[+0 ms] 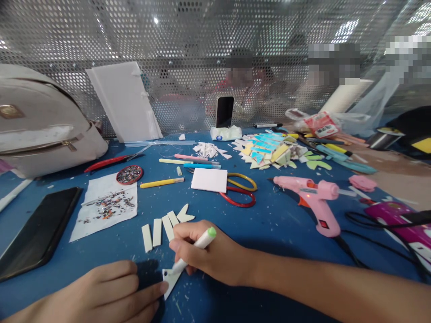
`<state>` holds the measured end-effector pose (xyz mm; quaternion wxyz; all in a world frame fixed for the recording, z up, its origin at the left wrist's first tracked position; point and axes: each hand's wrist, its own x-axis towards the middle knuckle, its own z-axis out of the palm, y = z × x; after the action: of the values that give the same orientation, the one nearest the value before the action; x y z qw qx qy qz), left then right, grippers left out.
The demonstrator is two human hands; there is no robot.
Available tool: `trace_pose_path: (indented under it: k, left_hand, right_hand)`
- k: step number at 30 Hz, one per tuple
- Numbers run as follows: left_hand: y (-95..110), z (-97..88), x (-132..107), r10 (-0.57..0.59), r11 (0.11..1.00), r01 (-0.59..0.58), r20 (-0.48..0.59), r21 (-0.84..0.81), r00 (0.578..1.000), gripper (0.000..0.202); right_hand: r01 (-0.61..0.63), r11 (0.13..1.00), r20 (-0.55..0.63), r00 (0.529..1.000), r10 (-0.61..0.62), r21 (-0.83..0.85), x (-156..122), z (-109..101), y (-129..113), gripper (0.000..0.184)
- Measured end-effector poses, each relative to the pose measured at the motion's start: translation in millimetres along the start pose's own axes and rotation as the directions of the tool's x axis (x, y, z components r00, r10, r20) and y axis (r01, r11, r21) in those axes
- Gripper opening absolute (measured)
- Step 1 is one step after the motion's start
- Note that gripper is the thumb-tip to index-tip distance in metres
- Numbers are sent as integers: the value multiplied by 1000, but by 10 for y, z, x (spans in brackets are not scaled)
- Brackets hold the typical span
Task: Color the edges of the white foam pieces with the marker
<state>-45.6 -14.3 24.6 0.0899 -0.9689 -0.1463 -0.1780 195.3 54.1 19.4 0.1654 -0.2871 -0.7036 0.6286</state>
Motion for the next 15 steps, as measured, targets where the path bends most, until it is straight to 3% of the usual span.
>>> trace_pose_path:
  k: [3, 9, 15]
  left_hand:
    - [3, -6, 2, -5, 1000, 5, -9, -2, 1000, 25]
    - [0, -9, -8, -17, 1000, 17, -18, 3, 1000, 13]
    - [-8, 18, -8, -22, 1000, 22, -14, -3, 1000, 27]
  right_hand:
    - [4, 1000, -12, 1000, -4, -16, 1, 0, -9, 30]
    - [-7, 999, -18, 1000, 7, -43, -1, -4, -27, 27]
    - [-5, 1000, -8, 1000, 5, -22, -7, 2, -12, 30]
